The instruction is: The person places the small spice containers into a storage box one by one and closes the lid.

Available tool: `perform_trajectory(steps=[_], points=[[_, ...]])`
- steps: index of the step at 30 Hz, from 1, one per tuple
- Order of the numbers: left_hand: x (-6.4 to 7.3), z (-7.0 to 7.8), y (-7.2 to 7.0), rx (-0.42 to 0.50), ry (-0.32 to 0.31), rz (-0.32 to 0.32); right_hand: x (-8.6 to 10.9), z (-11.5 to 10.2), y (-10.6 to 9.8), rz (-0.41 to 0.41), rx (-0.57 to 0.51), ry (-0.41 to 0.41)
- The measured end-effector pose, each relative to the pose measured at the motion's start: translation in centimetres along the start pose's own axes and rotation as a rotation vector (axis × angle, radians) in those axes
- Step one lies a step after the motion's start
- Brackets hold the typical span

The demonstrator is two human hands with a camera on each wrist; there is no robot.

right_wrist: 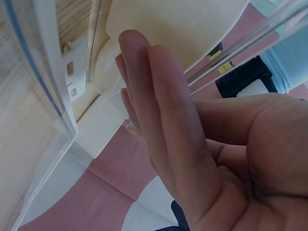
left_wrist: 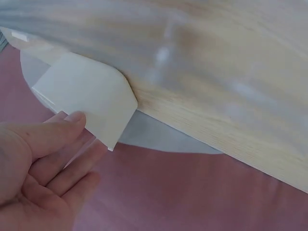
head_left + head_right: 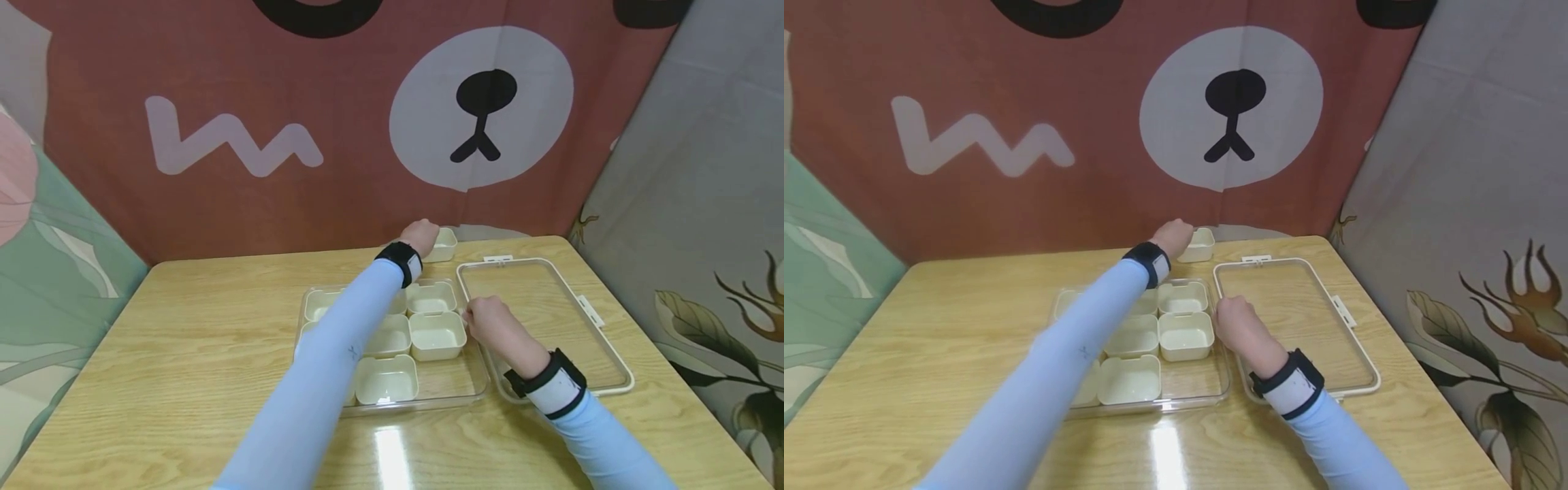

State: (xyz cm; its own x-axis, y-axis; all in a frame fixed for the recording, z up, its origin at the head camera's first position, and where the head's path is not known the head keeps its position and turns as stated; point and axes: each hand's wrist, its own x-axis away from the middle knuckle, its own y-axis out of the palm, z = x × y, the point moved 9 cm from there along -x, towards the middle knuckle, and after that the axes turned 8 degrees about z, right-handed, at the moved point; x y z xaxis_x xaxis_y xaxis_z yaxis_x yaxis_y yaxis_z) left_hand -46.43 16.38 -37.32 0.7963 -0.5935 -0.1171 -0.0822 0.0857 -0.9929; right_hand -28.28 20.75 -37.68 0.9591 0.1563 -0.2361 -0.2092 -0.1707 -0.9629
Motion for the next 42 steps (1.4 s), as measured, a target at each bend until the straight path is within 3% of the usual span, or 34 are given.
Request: perform_trajectory(steps=[10, 14, 23, 34, 42], points=[[0.4, -1.0, -0.8, 0.003, 0.046, 0.056, 0.2, -0.1, -0.3, 0.003, -0.031, -0.003], [1.2, -1.0, -1.7, -0.001, 0.070, 0.056, 0.2, 0.0, -0.1, -0.008, -0.031, 0.005], [3.5, -0.1, -3.4, 0.037, 0.149, 0.114, 0.2, 0.0, 0.0, 0.009, -0.045, -0.003], [7.3, 1.1, -5.5, 0.018, 0.222, 0.206, 0.1, -0.1, 0.0, 0.012, -0.050, -0.011], [9.2, 1.5, -7.0, 0.021, 0.238, 0.275, 0.1, -0.2, -0.2, 0.026, -0.049, -0.022]])
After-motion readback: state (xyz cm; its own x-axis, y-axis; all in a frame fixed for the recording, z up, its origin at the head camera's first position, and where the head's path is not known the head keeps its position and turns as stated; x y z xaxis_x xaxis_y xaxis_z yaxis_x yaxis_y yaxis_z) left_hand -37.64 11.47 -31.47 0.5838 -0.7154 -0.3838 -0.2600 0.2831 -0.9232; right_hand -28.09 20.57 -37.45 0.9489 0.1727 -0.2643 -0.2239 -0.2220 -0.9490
